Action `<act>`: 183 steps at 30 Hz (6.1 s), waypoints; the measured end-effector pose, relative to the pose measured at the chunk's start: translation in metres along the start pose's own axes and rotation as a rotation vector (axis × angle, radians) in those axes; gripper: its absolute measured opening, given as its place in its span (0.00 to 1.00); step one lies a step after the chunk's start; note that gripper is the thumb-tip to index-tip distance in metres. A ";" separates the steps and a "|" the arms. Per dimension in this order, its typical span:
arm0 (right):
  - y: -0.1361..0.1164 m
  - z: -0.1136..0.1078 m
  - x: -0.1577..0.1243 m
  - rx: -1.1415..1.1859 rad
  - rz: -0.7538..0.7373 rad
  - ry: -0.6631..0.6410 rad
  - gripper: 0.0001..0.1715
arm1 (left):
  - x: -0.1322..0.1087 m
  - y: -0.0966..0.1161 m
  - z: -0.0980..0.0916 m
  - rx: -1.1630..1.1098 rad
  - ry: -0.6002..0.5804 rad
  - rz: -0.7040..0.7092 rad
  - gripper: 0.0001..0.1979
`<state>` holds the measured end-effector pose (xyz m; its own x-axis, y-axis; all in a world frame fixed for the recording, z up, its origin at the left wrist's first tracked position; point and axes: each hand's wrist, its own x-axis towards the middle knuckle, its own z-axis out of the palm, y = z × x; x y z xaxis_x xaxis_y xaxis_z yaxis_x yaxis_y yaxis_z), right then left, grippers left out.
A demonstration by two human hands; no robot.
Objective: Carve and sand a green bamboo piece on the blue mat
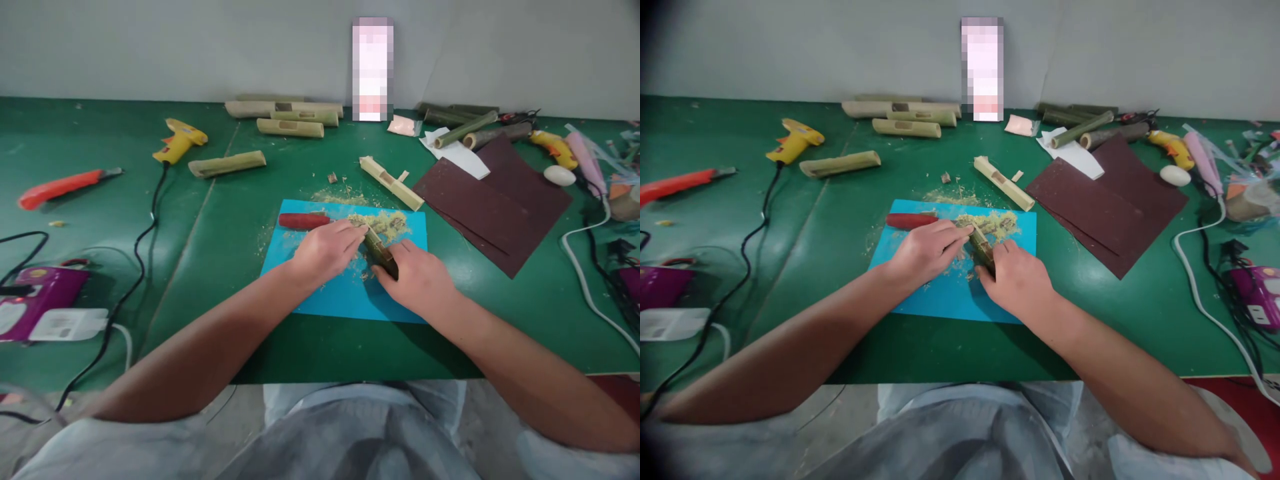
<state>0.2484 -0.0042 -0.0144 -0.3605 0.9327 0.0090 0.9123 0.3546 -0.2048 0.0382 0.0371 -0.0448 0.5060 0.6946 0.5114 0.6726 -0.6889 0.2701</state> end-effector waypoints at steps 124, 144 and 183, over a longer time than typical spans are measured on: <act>0.005 -0.007 -0.009 0.036 0.099 -0.065 0.15 | -0.002 0.014 0.004 0.034 -0.128 0.043 0.17; 0.005 -0.008 -0.009 0.054 0.119 -0.077 0.16 | 0.005 -0.005 0.003 -0.054 0.031 -0.078 0.14; 0.007 -0.007 -0.009 0.069 0.094 -0.078 0.15 | -0.004 0.012 0.003 -0.019 -0.067 0.117 0.16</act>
<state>0.2598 -0.0096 -0.0087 -0.2905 0.9527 -0.0891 0.9283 0.2580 -0.2676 0.0455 0.0266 -0.0465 0.6161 0.6210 0.4846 0.5967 -0.7695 0.2276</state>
